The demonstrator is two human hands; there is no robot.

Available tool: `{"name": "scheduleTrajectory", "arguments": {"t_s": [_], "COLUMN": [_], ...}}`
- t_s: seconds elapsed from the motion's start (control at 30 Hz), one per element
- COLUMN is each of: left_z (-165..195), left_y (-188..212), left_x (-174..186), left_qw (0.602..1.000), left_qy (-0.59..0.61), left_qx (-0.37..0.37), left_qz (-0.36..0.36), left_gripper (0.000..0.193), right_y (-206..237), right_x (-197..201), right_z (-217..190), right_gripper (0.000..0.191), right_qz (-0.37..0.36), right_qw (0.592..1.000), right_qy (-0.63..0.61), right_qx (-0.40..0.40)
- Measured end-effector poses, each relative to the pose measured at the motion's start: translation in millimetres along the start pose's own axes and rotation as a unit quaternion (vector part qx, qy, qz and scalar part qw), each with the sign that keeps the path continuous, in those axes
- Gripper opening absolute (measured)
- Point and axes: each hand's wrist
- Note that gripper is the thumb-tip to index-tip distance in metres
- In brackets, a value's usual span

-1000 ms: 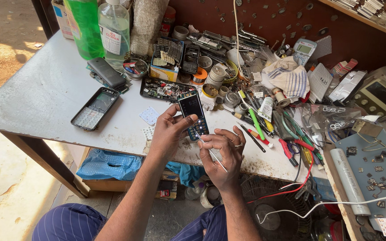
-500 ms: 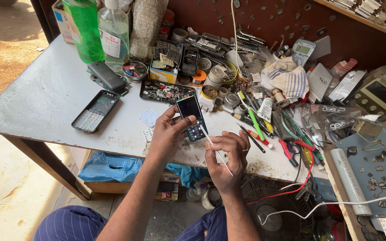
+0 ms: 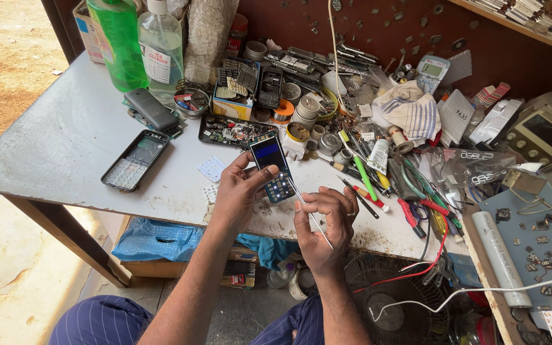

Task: The person repairs a feature phone at a cluttered workbench. They hold the phone and pry along its seam with a thin metal tool, separate the housing, remove and handle the internal motherboard, work on the board with the tool, and later reassemble the phone and resume prying along its edge.

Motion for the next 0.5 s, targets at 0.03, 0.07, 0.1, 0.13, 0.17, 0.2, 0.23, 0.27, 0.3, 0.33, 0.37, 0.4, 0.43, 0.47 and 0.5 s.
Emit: {"name": "scheduleTrajectory", "arguments": {"t_s": [0.03, 0.07, 0.1, 0.13, 0.17, 0.2, 0.23, 0.27, 0.3, 0.33, 0.37, 0.4, 0.43, 0.47, 0.5], "left_z": [-0.1, -0.3, -0.5, -0.6, -0.8, -0.9, -1.0, -1.1, -1.1, -1.1, -1.0, -0.8, -0.7, -0.6, -0.5], "left_y": [0.0, 0.0, -0.1, -0.1, -0.3, -0.5, -0.8, -1.0, -1.2, -1.3, -1.4, -1.4, -1.4, -1.4, -1.3], "left_x": [0.0, 0.0, 0.0, 0.0, -0.1, -0.2, -0.4, -0.5, -0.7, -0.9, -1.0, -1.1, -1.2, -1.3, -1.4], "left_qw": [1.0, 1.0, 1.0, 1.0, 1.0, 1.0, 1.0, 1.0, 1.0, 1.0, 1.0, 1.0, 1.0, 1.0, 1.0], "left_qy": [0.0, 0.001, 0.003, 0.005, 0.004, 0.003, 0.002, 0.0, -0.001, -0.002, -0.006, -0.01, -0.014, -0.015, -0.015], "left_qx": [0.0, 0.001, 0.001, 0.002, 0.002, 0.002, 0.002, 0.003, 0.004, 0.005, 0.005, 0.005, 0.005, 0.005, 0.004], "left_qz": [0.0, 0.0, 0.0, 0.0, 0.0, -0.001, -0.001, 0.001, 0.003, 0.005, 0.006, 0.007, 0.008, 0.008, 0.008], "left_gripper": [0.033, 0.033, 0.033, 0.033, 0.033, 0.032, 0.032, 0.032, 0.033, 0.033, 0.033, 0.032, 0.032, 0.032, 0.032], "right_y": [0.1, 0.1, 0.2, 0.3, 0.5, 0.6, 0.7, 0.9, 0.9, 0.9, 1.0, 1.1, 1.2, 1.5, 1.8], "right_x": [0.1, 0.1, 0.1, 0.2, 0.3, 0.4, 0.4, 0.3, 0.0, -0.2, -0.3, -0.4, -0.3, -0.1, 0.2], "right_z": [0.2, 0.5, 0.9, 1.3, 1.7, 2.0, 2.4, 2.7, 3.1, 3.3, 3.6, 3.8, 4.0, 4.1, 4.1], "right_gripper": [0.024, 0.024, 0.024, 0.024, 0.024, 0.024, 0.024, 0.023, 0.023, 0.023, 0.023, 0.023, 0.023, 0.023, 0.023], "right_qz": [0.0, -0.001, -0.002, -0.002, -0.002, -0.001, 0.0, 0.0, 0.0, 0.0, -0.001, -0.002, -0.003, -0.004, -0.006], "right_qw": [1.0, 1.0, 1.0, 1.0, 1.0, 1.0, 1.0, 1.0, 1.0, 1.0, 1.0, 1.0, 1.0, 1.0, 1.0], "right_qy": [-0.001, -0.001, -0.002, -0.003, -0.003, -0.004, -0.004, -0.003, -0.002, -0.001, -0.001, -0.002, -0.002, 0.0, 0.001], "right_qx": [0.0, 0.001, 0.002, 0.002, 0.003, 0.003, 0.004, 0.004, 0.005, 0.005, 0.004, 0.003, 0.002, 0.0, -0.001]}}
Point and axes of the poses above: each hand's wrist, its own y-axis away from the middle knuckle, its own x-axis out of the back of the hand, z = x × y, and after that the axes turned 2 degrees about -y, right-handed
